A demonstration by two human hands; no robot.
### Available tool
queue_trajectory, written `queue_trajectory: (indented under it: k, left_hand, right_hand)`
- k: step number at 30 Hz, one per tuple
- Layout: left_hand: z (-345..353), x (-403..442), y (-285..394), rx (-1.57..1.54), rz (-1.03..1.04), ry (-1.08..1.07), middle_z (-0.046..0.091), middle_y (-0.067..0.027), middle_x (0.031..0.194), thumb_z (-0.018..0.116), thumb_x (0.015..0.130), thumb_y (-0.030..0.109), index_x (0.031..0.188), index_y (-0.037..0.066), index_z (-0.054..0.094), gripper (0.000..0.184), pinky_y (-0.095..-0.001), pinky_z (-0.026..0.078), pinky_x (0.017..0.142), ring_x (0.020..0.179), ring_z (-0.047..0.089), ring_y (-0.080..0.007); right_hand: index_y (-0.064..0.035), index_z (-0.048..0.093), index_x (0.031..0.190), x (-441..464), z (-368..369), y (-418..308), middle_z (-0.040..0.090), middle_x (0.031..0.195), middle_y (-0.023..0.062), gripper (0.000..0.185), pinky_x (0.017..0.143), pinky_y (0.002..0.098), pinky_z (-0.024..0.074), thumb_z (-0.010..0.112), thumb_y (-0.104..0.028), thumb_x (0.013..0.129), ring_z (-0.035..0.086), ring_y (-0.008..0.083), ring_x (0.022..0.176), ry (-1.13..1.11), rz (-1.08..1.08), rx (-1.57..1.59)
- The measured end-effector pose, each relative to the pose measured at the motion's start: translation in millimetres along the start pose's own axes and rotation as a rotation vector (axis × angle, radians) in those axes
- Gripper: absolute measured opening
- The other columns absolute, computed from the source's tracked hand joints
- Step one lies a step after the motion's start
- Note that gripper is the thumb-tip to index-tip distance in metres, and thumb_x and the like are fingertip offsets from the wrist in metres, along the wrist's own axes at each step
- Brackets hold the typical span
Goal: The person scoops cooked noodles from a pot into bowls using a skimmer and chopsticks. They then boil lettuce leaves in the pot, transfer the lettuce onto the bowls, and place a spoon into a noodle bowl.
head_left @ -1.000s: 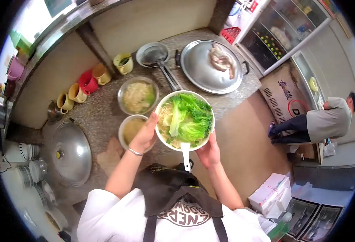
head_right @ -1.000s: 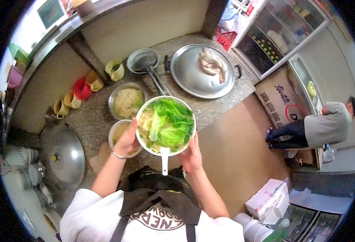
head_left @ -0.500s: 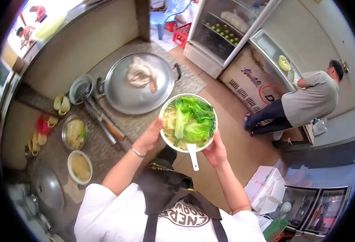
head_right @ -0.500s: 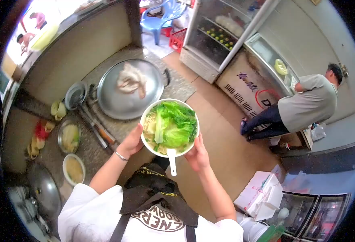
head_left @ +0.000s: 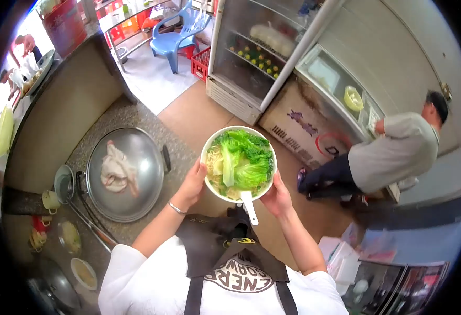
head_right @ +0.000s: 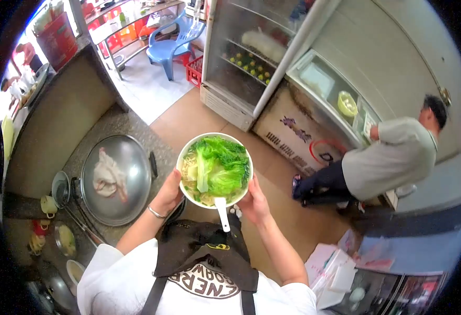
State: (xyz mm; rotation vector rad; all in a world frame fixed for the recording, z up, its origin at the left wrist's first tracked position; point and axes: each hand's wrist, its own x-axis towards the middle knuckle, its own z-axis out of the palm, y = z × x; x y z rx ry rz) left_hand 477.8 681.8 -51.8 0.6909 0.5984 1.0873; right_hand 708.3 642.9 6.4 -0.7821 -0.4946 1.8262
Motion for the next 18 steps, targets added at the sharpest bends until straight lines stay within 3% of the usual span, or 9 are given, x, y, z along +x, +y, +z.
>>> queue_trajectory:
  k: [1,8,11,14,18]
  left_hand:
    - [2.0,13.0,-3.7,-0.023,0.012,0.034,0.04,-0.0063,0.128,0.042,0.09,0.037,0.132,0.004,0.026,0.057,-0.0301,0.03,0.097,0.116,0.038,-0.0154]
    - [25.9,119.1,-0.1,-0.117,0.114,0.22,0.043,-0.004,0.124,0.046,0.087,0.041,0.131,0.008,0.029,0.057,-0.0298,0.036,0.093,0.113,0.042,-0.0145]
    - [27.8,163.4,4.7,-0.104,0.178,0.284,0.044,-0.0038,0.123,0.046,0.086,0.042,0.13,0.008,0.03,0.058,-0.0302,0.037,0.093,0.112,0.043,-0.0138]
    - [25.8,209.2,16.2,-0.126,0.223,0.345,0.045,-0.0034,0.122,0.047,0.086,0.043,0.13,0.009,0.029,0.058,-0.0301,0.038,0.092,0.111,0.044,-0.0131]
    - [-4.1,268.7,29.3,-0.111,0.319,0.356,0.039,-0.0039,0.127,0.046,0.087,0.04,0.133,0.011,0.025,0.058,-0.0301,0.032,0.098,0.117,0.038,-0.0141]
  right_hand:
    - [-0.0233,0.022,0.134,14.4,-6.9,-9.4,0.036,0.131,-0.0006,0.05,0.092,0.0438,0.0361,0.041,-0.035,0.09,0.038,0.0201,0.118,-0.031,0.012,-0.008]
    - [-0.0218,0.023,0.133,140.8,-44.9,-96.1,0.034,0.132,0.0004,0.053,0.093,0.0437,0.0347,0.045,-0.037,0.088,0.037,0.02,0.118,-0.143,0.163,-0.106]
    - [-0.0187,0.033,0.129,200.8,-55.1,-119.9,0.039,0.13,0.0025,0.049,0.097,0.0424,0.0309,0.047,-0.038,0.087,0.039,0.0212,0.118,-0.174,0.219,-0.093]
    - [-0.0193,0.032,0.13,260.9,-59.0,-144.5,0.039,0.129,0.0031,0.049,0.098,0.0426,0.0305,0.046,-0.038,0.087,0.038,0.0219,0.118,-0.225,0.277,-0.127]
    - [-0.0195,0.03,0.131,338.4,-50.4,-158.2,0.038,0.131,0.0037,0.051,0.099,0.043,0.0292,0.045,-0.039,0.087,0.037,0.0218,0.119,-0.291,0.319,-0.133]
